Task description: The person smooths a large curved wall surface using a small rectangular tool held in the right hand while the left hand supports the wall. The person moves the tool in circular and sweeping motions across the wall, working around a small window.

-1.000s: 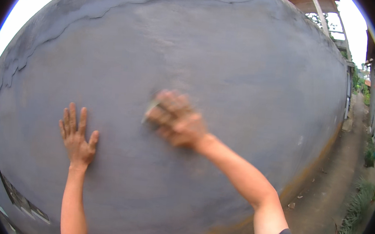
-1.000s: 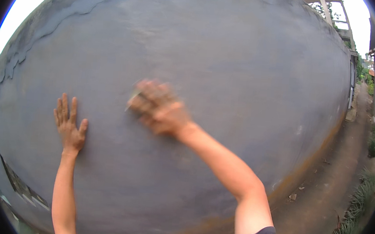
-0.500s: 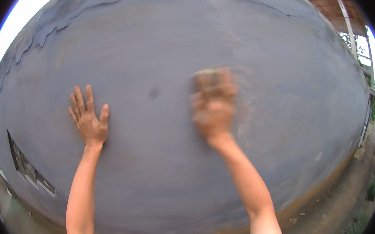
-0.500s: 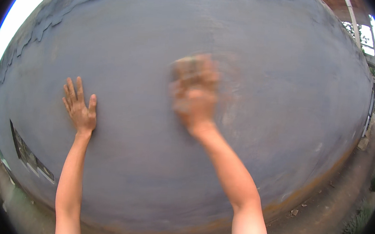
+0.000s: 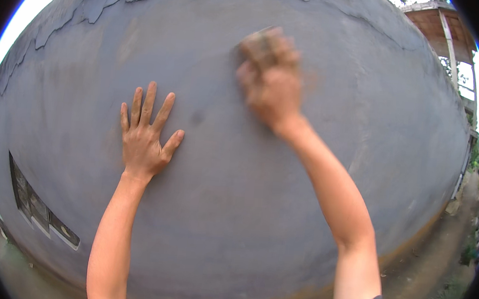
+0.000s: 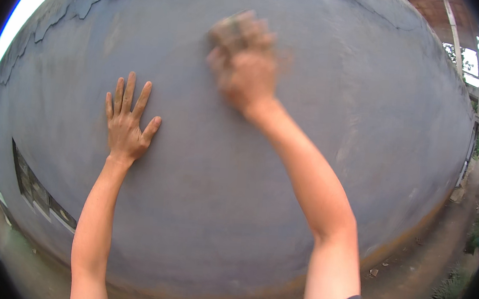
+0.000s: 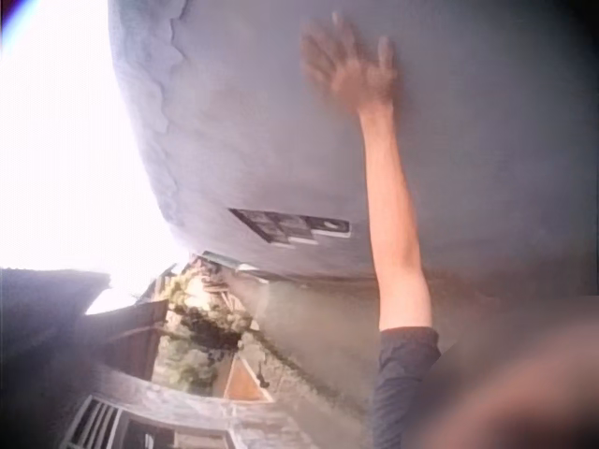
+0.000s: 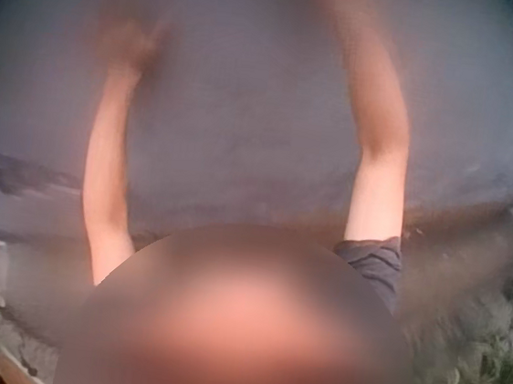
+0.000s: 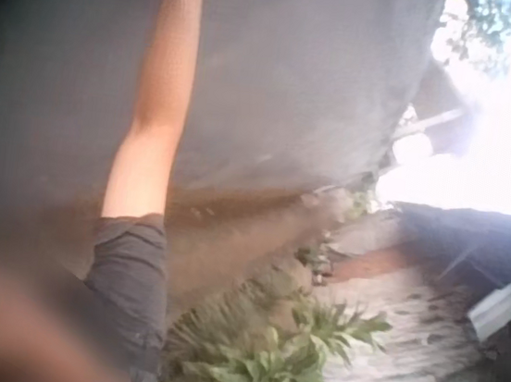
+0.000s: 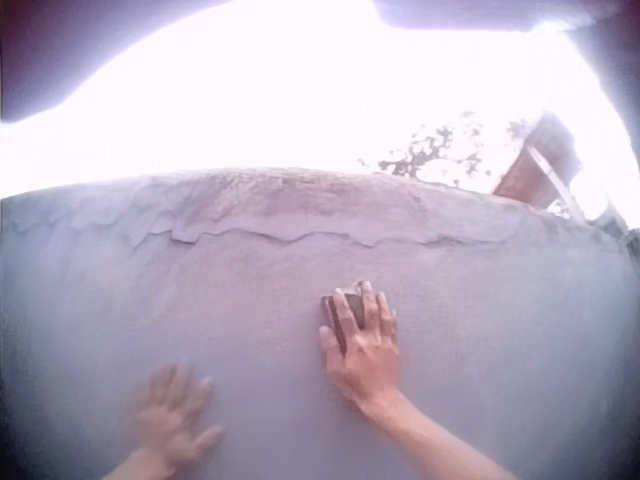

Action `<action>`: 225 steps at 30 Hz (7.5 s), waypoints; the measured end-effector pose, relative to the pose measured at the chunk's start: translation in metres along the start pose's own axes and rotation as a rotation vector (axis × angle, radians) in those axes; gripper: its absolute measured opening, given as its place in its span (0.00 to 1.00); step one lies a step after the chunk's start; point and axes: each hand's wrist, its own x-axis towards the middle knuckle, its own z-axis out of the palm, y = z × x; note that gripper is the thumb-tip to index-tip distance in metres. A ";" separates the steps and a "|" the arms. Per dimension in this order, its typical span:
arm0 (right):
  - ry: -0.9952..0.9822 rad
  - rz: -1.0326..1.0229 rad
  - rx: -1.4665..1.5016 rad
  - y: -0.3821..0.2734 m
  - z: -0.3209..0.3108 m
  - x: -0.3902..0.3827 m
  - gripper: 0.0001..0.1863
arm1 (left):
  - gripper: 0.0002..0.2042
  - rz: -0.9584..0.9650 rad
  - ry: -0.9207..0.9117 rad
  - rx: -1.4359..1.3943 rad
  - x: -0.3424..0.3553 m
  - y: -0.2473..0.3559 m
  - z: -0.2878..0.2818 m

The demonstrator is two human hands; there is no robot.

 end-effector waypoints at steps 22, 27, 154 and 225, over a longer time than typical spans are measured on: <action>0.458 0.373 -0.391 0.075 0.032 0.110 0.30 | 0.35 -0.149 0.201 0.073 0.057 -0.094 -0.008; 0.169 -0.306 0.034 -0.098 0.062 0.083 0.26 | 0.36 -0.107 0.178 0.105 0.047 -0.125 -0.012; -0.392 -0.713 0.330 -0.281 0.093 -0.022 0.32 | 0.38 -0.123 0.115 0.098 -0.054 -0.334 -0.047; -0.034 -0.464 0.131 -0.379 0.162 0.146 0.29 | 0.40 -0.032 0.090 0.181 -0.042 -0.461 -0.066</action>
